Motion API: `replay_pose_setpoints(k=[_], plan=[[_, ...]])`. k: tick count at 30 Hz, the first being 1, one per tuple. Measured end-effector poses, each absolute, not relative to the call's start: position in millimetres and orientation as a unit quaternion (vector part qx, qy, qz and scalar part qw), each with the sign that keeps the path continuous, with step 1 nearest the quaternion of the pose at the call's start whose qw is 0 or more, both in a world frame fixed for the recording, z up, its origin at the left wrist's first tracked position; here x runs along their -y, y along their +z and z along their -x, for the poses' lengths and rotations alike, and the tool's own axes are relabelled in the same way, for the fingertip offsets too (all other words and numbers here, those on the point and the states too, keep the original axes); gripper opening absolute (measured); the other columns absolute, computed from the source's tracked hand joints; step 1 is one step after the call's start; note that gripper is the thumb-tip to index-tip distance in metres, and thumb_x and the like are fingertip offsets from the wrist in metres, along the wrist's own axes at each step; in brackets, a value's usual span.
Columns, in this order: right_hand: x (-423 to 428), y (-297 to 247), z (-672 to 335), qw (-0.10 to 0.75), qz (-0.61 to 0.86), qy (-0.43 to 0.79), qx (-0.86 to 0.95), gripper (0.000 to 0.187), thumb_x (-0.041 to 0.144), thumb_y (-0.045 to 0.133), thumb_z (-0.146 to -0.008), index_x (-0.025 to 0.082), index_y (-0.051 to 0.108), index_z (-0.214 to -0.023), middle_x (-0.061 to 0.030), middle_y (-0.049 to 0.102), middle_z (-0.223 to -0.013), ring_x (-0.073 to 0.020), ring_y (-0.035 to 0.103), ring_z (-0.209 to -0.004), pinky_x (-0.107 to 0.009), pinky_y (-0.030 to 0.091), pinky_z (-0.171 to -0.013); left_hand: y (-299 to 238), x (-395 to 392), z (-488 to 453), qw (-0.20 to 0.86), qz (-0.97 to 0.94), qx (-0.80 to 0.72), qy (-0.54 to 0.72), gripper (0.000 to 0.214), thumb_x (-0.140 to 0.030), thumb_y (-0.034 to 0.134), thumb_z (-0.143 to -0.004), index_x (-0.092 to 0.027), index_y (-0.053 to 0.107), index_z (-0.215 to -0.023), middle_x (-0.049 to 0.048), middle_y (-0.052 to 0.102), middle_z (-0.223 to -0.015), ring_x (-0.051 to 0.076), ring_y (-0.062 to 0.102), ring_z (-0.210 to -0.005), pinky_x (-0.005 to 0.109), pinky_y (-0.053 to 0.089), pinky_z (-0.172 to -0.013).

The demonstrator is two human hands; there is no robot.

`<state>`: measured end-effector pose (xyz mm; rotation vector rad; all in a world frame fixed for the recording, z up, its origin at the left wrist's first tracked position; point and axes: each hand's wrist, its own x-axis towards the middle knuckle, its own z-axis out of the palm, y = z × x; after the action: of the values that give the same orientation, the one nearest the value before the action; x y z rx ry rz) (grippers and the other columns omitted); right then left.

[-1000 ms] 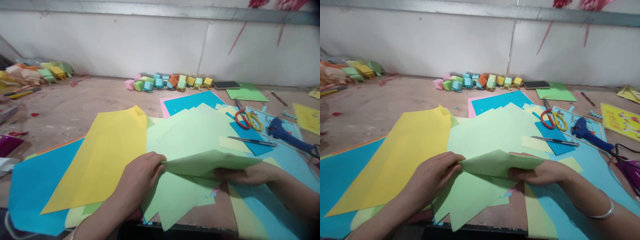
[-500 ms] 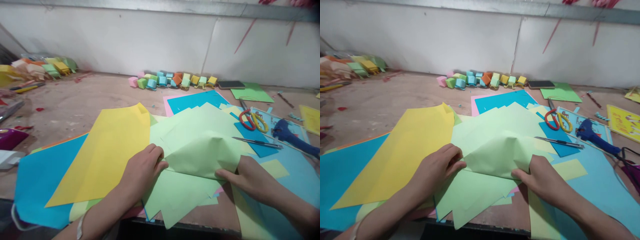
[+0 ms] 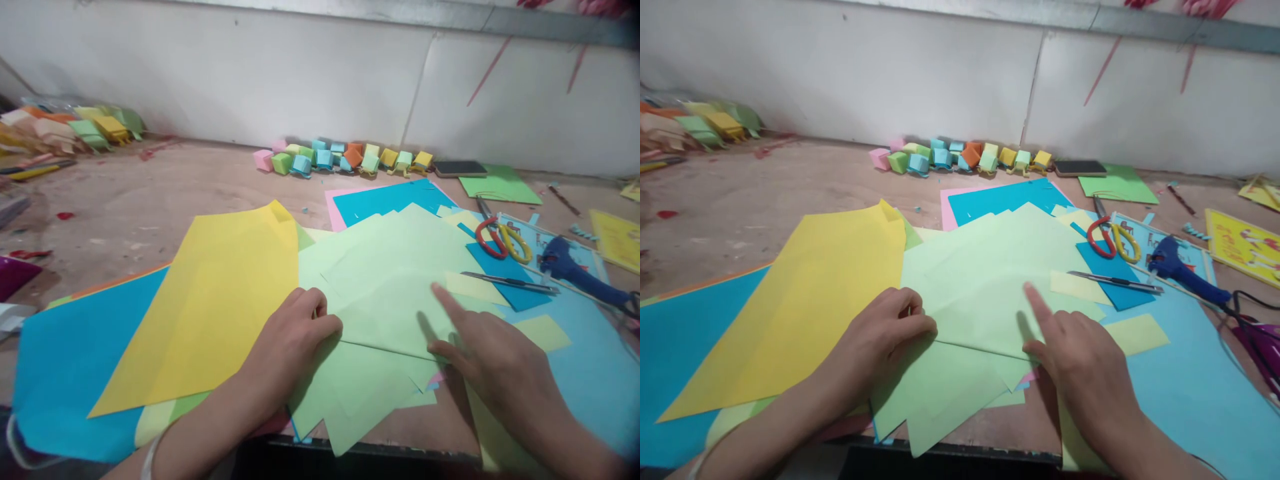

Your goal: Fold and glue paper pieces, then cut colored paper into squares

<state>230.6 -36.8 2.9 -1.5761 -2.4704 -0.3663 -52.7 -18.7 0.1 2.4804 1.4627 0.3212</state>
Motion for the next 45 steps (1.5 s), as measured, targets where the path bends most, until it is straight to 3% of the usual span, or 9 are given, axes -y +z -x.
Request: replay_pose_setpoints(k=[3, 6, 19, 24, 27, 32, 38, 41, 45], plan=[[46.4, 8.5, -201.6, 0.128, 0.379, -0.153, 0.904, 0.042, 0.008, 0.044, -0.088, 0.011, 0.054, -0.128, -0.0074, 0.06, -0.076, -0.0221, 0.052, -0.069, -0.034, 0.04, -0.059, -0.4, 19.3, 52.0, 0.094, -0.893, -0.433, 0.084, 0.022, -0.01, 0.053, -0.089, -0.022, 0.071, -0.088, 0.0014, 0.054, -0.076, 0.016, 0.049, -0.073, 0.027, 0.034, -0.059], [54.9, 3.8, -169.8, 0.102, 0.329, -0.118, 0.931, 0.043, 0.004, 0.046, -0.085, 0.004, 0.056, -0.126, -0.0092, 0.06, -0.082, -0.0229, 0.051, -0.074, -0.037, 0.043, -0.064, 1.8, 20.6, 52.4, 0.057, -0.919, -0.388, 0.038, 0.019, -0.013, 0.057, -0.09, -0.021, 0.069, -0.103, 0.0019, 0.057, -0.078, 0.017, 0.051, -0.071, 0.029, 0.038, -0.058], [86.2, 2.1, -222.6, 0.028, 0.425, -0.181, 0.887, 0.039, -0.002, 0.043, -0.076, 0.007, 0.064, -0.108, -0.0124, 0.064, -0.081, -0.0255, 0.056, -0.072, -0.038, 0.044, -0.056, -11.9, 32.8, 59.3, -0.033, -0.92, -0.391, 0.029, 0.044, 0.001, 0.047, -0.082, -0.022, 0.062, -0.116, 0.0031, 0.058, -0.083, 0.019, 0.054, -0.073, 0.031, 0.038, -0.054], [87.2, 12.7, -226.2, 0.028, 0.455, -0.201, 0.867, 0.031, 0.0, 0.043, -0.078, 0.011, 0.066, -0.094, -0.0122, 0.063, -0.077, -0.0265, 0.057, -0.069, -0.04, 0.048, -0.055, -9.8, 38.0, 57.8, -0.068, -0.93, -0.361, 0.02, 0.048, 0.002, 0.041, -0.081, -0.014, 0.059, -0.122, 0.0067, 0.061, -0.087, 0.021, 0.056, -0.072, 0.033, 0.045, -0.056], [81.0, 15.4, -210.2, 0.06, 0.435, -0.182, 0.88, 0.034, 0.0, 0.044, -0.078, 0.007, 0.065, -0.104, -0.0178, 0.067, -0.091, -0.0299, 0.061, -0.083, -0.044, 0.055, -0.066, -3.3, 42.6, 50.6, -0.079, -0.933, -0.351, -0.006, 0.053, -0.001, 0.044, -0.079, -0.012, 0.055, -0.13, 0.0095, 0.063, -0.092, 0.023, 0.058, -0.074, 0.034, 0.049, -0.056], [75.9, -1.4, -190.4, 0.076, 0.389, -0.154, 0.905, 0.053, -0.001, 0.041, -0.077, 0.003, 0.054, -0.127, -0.0219, 0.065, -0.12, -0.0348, 0.06, -0.108, -0.048, 0.058, -0.079, 3.1, 46.9, 33.7, -0.058, -0.919, -0.388, -0.038, 0.059, -0.008, 0.048, -0.082, -0.024, 0.046, -0.139, 0.0063, 0.062, -0.09, 0.022, 0.057, -0.072, 0.033, 0.049, -0.057], [69.5, -13.4, -193.8, 0.062, 0.344, -0.133, 0.927, 0.049, 0.001, 0.041, -0.077, 0.0, 0.06, -0.123, -0.0193, 0.061, -0.132, -0.0347, 0.057, -0.118, -0.049, 0.058, -0.087, 3.7, 49.3, 37.9, -0.043, -0.914, -0.402, -0.033, 0.05, -0.009, 0.045, -0.086, -0.017, 0.053, -0.135, 0.0089, 0.064, -0.093, 0.023, 0.057, -0.078, 0.034, 0.05, -0.06], [63.1, -8.6, -199.5, 0.048, 0.346, -0.127, 0.928, 0.051, -0.001, 0.041, -0.076, 0.001, 0.062, -0.122, -0.0179, 0.062, -0.132, -0.0317, 0.059, -0.118, -0.045, 0.058, -0.089, 1.7, 55.1, 49.8, -0.075, -0.92, -0.384, -0.013, 0.043, -0.006, 0.046, -0.081, -0.011, 0.064, -0.12, 0.0128, 0.066, -0.101, 0.026, 0.058, -0.082, 0.036, 0.051, -0.061], [53.3, -3.5, -204.4, 0.035, 0.35, -0.125, 0.928, 0.052, -0.001, 0.041, -0.075, 0.002, 0.063, -0.123, -0.0151, 0.062, -0.133, -0.0296, 0.061, -0.118, -0.04, 0.059, -0.09, -4.0, 64.1, 66.8, -0.103, -0.923, -0.37, 0.014, 0.039, -0.004, 0.049, -0.078, -0.012, 0.068, -0.112, 0.0137, 0.065, -0.116, 0.029, 0.058, -0.097, 0.039, 0.053, -0.074]])
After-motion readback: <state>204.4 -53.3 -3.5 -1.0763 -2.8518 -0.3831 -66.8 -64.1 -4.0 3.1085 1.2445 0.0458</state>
